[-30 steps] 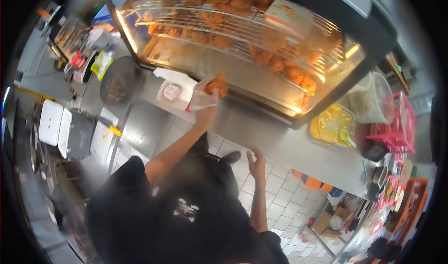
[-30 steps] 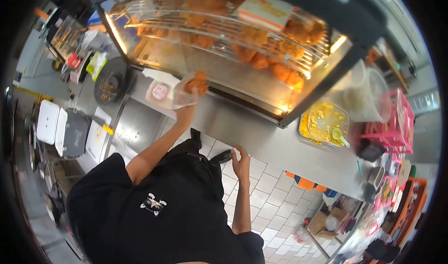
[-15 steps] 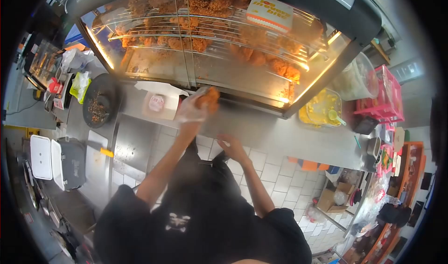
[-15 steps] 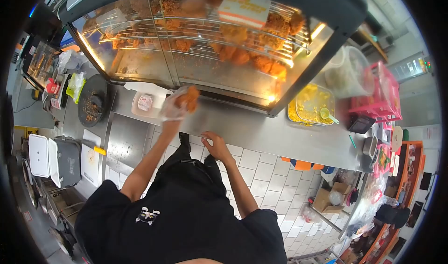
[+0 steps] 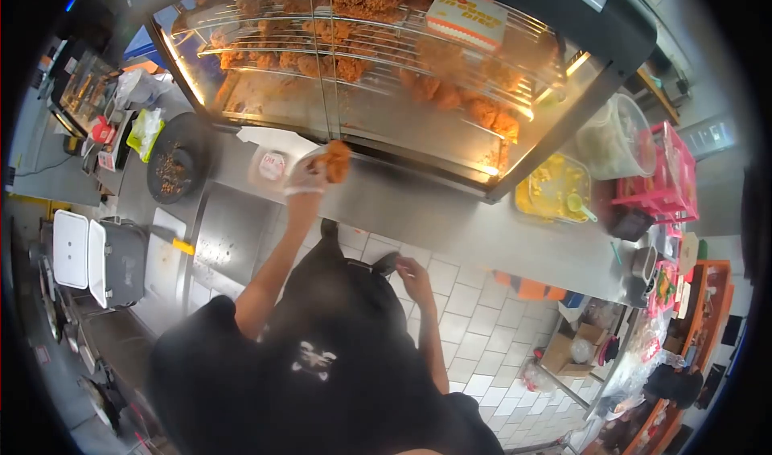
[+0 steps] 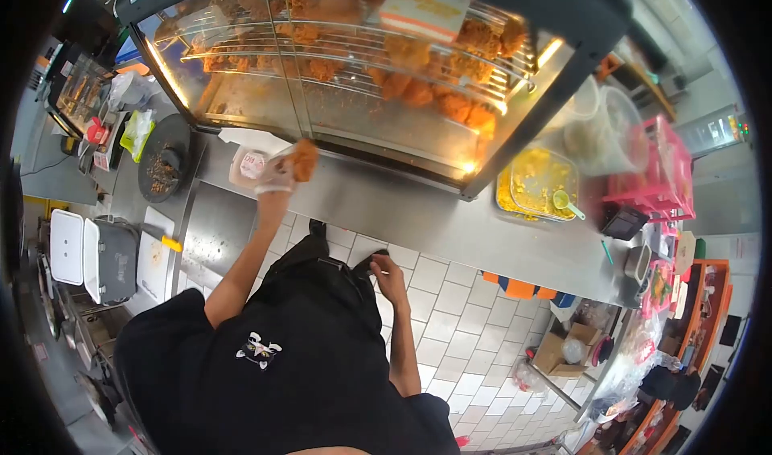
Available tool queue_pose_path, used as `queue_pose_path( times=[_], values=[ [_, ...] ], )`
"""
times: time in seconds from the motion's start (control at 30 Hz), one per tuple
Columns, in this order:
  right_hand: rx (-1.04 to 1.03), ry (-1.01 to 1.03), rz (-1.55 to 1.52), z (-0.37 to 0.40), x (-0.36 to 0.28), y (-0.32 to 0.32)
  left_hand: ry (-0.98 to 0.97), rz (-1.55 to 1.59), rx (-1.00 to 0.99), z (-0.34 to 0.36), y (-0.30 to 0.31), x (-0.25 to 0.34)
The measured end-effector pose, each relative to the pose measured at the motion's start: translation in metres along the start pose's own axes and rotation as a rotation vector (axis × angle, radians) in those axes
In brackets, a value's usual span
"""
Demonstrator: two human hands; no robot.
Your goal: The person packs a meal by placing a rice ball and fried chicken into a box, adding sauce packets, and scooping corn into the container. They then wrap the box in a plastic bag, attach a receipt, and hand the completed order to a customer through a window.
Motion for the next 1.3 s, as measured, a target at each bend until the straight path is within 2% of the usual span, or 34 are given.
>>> queue_pose_path(
  times=[0.07,0.1,0.17,0.3,0.33,0.37,0.4,0.47,0.5,0.57,0.6,0.67,0.7,0.77,0.8,0.87,0.93,0.97,1.03,1.07,1.13,1.2,1.27,1.3],
  values=[
    [0.008,-0.021,0.039,0.002,-0.003,0.008,-0.082,-0.454,-0.083,0.028,0.025,-0.055],
    [0.013,-0.005,0.066,0.001,-0.006,0.011,-0.081,-0.461,-0.087,0.030,0.038,-0.061],
    [0.009,0.018,0.100,-0.006,-0.012,0.016,0.154,-0.054,0.041,0.033,0.064,-0.075],
    [0.044,0.088,0.178,-0.027,-0.027,0.025,0.105,-0.092,-0.007,0.025,0.057,-0.094],
    [0.029,0.084,0.185,-0.031,-0.031,0.028,0.198,0.106,0.020,0.018,0.052,-0.082],
    [0.037,0.169,0.213,-0.035,-0.042,0.032,0.293,0.299,0.057,0.015,0.048,-0.077],
    [0.037,0.258,0.241,-0.035,-0.052,0.032,0.313,0.281,0.076,0.023,0.043,-0.087],
    [0.016,0.248,0.221,-0.040,-0.058,0.029,0.255,0.000,-0.036,0.035,0.028,-0.107],
    [0.011,0.203,0.194,-0.040,-0.057,0.028,0.271,-0.016,-0.017,0.039,0.025,-0.113],
    [-0.009,0.164,0.172,-0.037,-0.057,0.023,0.353,-0.334,-0.430,0.043,0.010,-0.122],
    [-0.025,0.125,0.189,-0.035,-0.055,0.019,0.369,-0.341,-0.419,0.051,0.017,-0.129],
    [-0.055,0.091,0.214,-0.037,-0.061,0.004,0.165,-0.053,-0.023,0.058,0.048,-0.125],
    [-0.072,0.111,0.232,-0.038,-0.063,-0.008,0.178,-0.064,-0.016,0.065,0.053,-0.129],
    [-0.153,0.177,0.258,-0.029,-0.092,-0.050,0.899,0.689,0.384,0.087,0.076,-0.143],
    [-0.216,0.223,0.265,-0.022,-0.128,-0.080,0.909,0.675,0.392,0.081,0.088,-0.124],
    [-0.245,0.632,0.332,-0.008,-0.196,-0.144,0.949,0.832,0.501,0.065,0.091,-0.083],
    [-0.277,0.743,0.191,-0.006,-0.237,-0.201,0.905,0.826,0.504,0.071,0.093,-0.103],
    [-0.274,0.753,0.196,-0.012,-0.245,-0.229,0.947,0.806,0.396,0.072,0.097,-0.107],
    [-0.092,0.824,0.156,-0.029,-0.262,-0.269,1.010,0.771,0.170,0.075,0.106,-0.114],
    [-0.077,0.841,0.162,-0.037,-0.271,-0.285,1.033,0.750,0.053,0.077,0.112,-0.118],
    [-0.254,0.467,0.145,-0.064,-0.271,-0.327,1.075,0.693,-0.180,0.081,0.125,-0.130],
    [-0.257,0.527,0.074,-0.090,-0.282,-0.368,0.602,0.796,0.089,0.028,0.159,-0.081],
    [-0.187,0.466,0.219,-0.124,-0.297,-0.416,0.279,0.446,0.164,0.050,0.167,-0.075],
    [-0.229,0.500,0.120,-0.148,-0.313,-0.464,0.356,0.498,-0.011,0.051,0.199,-0.082]
  ],
)
Point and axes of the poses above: each hand's wrist, its own z-axis away from the middle knuckle, its own y-axis out of the back of the hand, x = y × z, the point moved 5 cm from there along -z, towards the middle knuckle, and after that the axes turned 9 degrees about -y, right-handed, at the moved point
